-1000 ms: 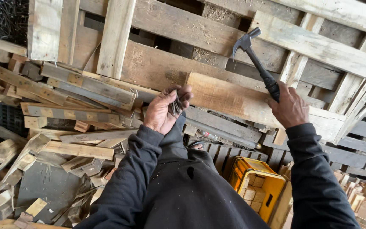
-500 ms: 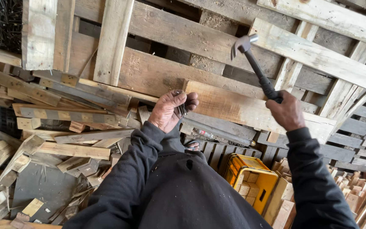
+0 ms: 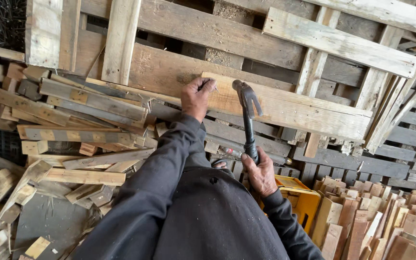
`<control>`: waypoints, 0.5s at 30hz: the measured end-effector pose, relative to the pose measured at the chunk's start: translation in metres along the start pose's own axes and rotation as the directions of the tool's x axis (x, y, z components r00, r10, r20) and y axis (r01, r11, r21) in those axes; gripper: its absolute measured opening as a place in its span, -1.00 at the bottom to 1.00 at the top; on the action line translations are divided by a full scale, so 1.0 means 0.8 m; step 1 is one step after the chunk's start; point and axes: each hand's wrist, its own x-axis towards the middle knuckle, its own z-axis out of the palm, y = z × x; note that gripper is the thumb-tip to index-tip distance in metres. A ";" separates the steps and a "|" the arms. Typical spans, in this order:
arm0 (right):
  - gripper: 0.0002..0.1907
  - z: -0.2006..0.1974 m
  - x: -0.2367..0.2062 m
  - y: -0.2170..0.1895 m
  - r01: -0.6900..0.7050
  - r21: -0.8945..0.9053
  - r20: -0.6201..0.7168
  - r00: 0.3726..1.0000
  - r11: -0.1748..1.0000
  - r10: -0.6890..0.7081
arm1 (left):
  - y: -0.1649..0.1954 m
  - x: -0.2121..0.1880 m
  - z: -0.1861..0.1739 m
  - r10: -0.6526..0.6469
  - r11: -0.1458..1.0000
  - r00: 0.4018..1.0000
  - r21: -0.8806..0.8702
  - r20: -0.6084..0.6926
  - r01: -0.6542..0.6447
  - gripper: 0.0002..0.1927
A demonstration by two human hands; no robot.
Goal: The person picks nails from a container and uses a hammer to drive them into wooden planks. They then place small wooden blocks onto the planks and continue hammering nails to secure them.
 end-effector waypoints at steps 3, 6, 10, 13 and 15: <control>-0.74 0.001 -0.005 0.003 -0.133 -0.002 -0.068 0.989 0.991 0.132 | -0.004 0.007 0.014 0.126 0.959 0.991 0.261 -0.041 -0.111 -0.85; -0.68 0.001 0.000 0.004 -0.188 0.007 -0.063 0.980 0.982 0.188 | -0.010 0.005 0.019 0.233 0.929 0.972 0.304 -0.035 -0.211 -0.89; -0.67 -0.004 0.009 0.000 -0.274 -0.043 -0.044 0.961 0.961 0.272 | -0.016 0.000 0.021 0.339 0.879 0.941 0.353 0.011 -0.321 -0.90; -0.67 -0.010 0.006 -0.006 -0.281 -0.118 -0.054 0.959 0.952 0.277 | -0.018 0.001 0.022 0.214 0.976 0.976 -0.058 0.034 -0.212 -0.88; -0.67 -0.013 -0.002 -0.013 -0.298 -0.197 -0.091 0.954 0.934 0.285 | -0.020 0.002 0.020 0.313 0.917 0.948 0.240 0.063 -0.318 -0.90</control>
